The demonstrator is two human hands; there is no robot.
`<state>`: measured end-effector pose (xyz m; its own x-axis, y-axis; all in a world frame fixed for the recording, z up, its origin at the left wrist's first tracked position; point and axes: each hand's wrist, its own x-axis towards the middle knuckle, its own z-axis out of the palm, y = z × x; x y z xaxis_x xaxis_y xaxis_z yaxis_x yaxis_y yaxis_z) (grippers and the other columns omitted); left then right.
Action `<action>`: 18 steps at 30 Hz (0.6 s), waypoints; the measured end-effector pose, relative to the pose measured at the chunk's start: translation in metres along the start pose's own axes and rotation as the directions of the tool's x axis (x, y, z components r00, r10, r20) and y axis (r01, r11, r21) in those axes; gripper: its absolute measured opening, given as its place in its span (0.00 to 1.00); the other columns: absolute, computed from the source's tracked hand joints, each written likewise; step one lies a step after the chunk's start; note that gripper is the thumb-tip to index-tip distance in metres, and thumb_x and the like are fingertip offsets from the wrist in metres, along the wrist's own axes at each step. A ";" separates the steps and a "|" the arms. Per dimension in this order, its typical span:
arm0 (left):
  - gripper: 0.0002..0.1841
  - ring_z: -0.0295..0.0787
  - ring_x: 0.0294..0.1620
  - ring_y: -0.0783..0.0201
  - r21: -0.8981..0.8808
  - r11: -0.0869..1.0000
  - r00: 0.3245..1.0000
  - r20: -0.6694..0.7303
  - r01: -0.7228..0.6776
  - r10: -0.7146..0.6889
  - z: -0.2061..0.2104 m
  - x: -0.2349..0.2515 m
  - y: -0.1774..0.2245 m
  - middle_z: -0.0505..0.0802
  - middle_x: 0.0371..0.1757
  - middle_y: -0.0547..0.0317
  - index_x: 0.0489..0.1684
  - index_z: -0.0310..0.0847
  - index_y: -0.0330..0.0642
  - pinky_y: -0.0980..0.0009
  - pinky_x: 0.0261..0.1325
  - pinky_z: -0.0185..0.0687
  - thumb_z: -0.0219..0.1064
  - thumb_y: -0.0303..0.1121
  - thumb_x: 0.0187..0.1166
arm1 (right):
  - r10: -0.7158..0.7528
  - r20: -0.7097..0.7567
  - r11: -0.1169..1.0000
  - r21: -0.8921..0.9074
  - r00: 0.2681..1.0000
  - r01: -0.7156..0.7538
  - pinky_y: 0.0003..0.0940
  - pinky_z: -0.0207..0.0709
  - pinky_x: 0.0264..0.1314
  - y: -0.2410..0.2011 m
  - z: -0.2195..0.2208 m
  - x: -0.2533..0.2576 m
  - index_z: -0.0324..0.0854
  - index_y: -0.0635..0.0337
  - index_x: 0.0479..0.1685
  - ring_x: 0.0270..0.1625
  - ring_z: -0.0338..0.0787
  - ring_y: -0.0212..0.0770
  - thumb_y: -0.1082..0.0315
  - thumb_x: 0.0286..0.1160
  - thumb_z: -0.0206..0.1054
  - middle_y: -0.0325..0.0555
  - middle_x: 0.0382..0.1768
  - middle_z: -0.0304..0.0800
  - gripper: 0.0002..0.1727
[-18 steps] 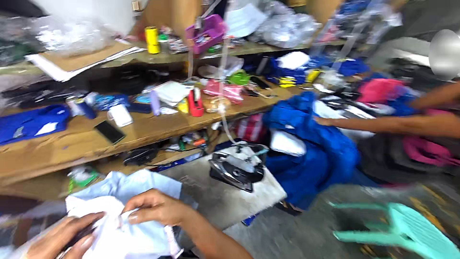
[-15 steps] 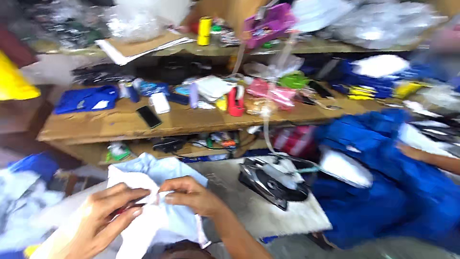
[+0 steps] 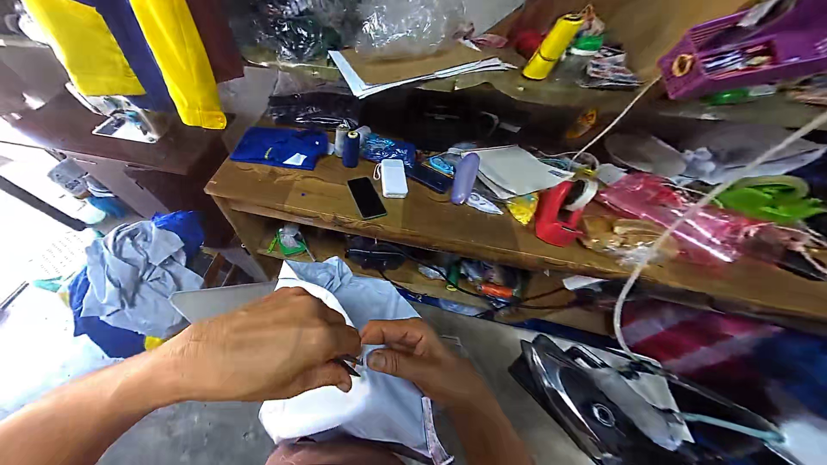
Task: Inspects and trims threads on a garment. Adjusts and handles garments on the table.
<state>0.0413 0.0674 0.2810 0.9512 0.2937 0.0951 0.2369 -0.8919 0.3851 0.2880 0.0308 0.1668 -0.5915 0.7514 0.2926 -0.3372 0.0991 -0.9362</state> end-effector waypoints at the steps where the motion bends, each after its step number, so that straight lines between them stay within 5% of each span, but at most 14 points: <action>1: 0.17 0.88 0.34 0.63 0.014 1.000 1.000 0.019 -0.005 0.004 -0.002 0.001 0.000 0.90 0.30 0.62 0.42 0.89 0.45 0.62 0.38 0.82 0.60 0.47 0.87 | 0.007 0.009 1.000 -0.001 1.000 -0.007 0.21 0.83 0.49 -0.001 0.000 0.001 0.88 0.63 0.49 0.45 0.88 0.21 0.69 0.82 0.67 0.33 0.42 0.93 0.08; 18: 0.12 0.82 0.25 0.62 0.040 0.999 0.964 0.264 -0.018 0.007 -0.027 0.018 -0.004 0.83 0.22 0.64 0.37 0.85 0.47 0.62 0.27 0.74 0.65 0.44 0.83 | 0.053 0.092 0.998 -0.028 0.994 -0.051 0.17 0.81 0.45 -0.006 0.001 0.014 0.87 0.67 0.50 0.41 0.87 0.19 0.71 0.82 0.67 0.34 0.39 0.92 0.08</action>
<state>0.0524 0.0849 0.3057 0.9714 0.1860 -0.1479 0.2270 -0.9102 0.3465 0.2812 0.0397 0.1769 -0.6735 0.6922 0.2592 -0.2861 0.0792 -0.9549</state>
